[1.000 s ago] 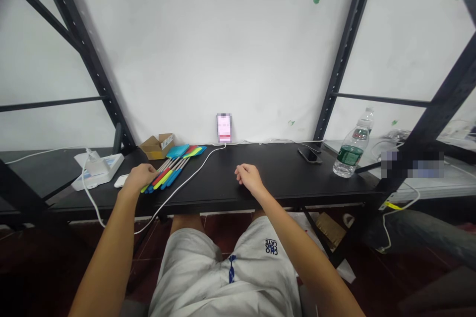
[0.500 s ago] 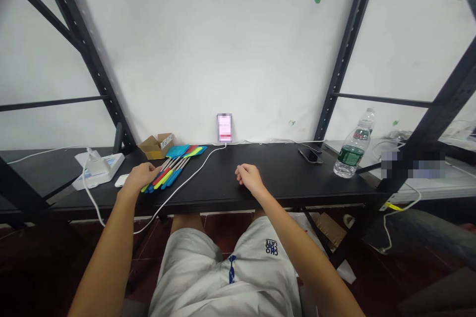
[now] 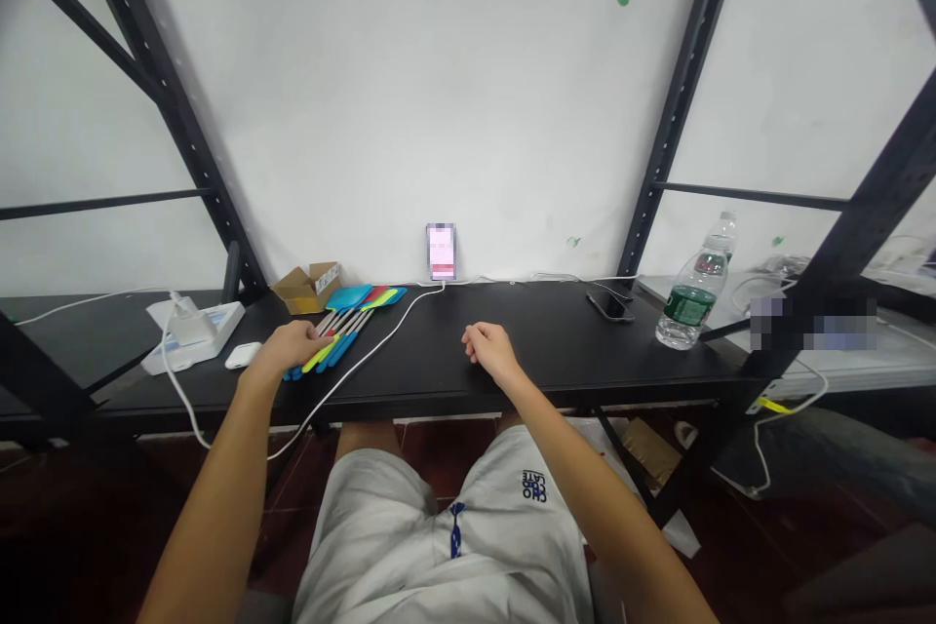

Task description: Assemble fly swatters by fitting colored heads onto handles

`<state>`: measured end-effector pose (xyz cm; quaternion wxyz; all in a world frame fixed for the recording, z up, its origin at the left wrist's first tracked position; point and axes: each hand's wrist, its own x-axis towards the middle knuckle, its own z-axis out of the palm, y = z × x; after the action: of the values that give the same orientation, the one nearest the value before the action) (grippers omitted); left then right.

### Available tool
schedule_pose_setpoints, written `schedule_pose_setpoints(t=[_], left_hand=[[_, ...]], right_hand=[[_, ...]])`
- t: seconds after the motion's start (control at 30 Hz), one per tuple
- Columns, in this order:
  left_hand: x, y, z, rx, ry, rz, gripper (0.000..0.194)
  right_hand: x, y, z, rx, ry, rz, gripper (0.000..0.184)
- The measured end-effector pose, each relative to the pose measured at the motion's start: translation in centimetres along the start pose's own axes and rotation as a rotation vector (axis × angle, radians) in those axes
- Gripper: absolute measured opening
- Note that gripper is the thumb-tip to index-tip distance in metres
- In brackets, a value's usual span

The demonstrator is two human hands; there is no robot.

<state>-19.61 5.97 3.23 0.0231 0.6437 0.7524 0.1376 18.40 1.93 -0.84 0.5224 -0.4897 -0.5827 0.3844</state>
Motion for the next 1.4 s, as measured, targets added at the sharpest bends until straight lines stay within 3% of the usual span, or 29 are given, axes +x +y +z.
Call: schedule_pose_setpoints(t=[0.33,0.73,1.2,1.4], left_hand=[[-0.4,0.8,-0.6,0.002,-0.057,0.016,0.037],[-1.7,1.5,-2.4,-0.058,0.019,0.106,0.035],[-5.8,2.7,-6.8,-0.160,0.007,0.171,0.035],[-7.8,4.8,-7.6,-0.267,0.035,0.312,0.036]], right_hand=[[0.0,0.0,0.0,-0.006,0.001,-0.003,0.028],[0.0,0.0,-0.1,0.023,0.001,0.003,0.027],[0.0,0.1,-0.2,0.020,-0.002,-0.005,0.028],[-0.1,-0.1,-0.1,0.089,-0.017,-0.002,0.033]])
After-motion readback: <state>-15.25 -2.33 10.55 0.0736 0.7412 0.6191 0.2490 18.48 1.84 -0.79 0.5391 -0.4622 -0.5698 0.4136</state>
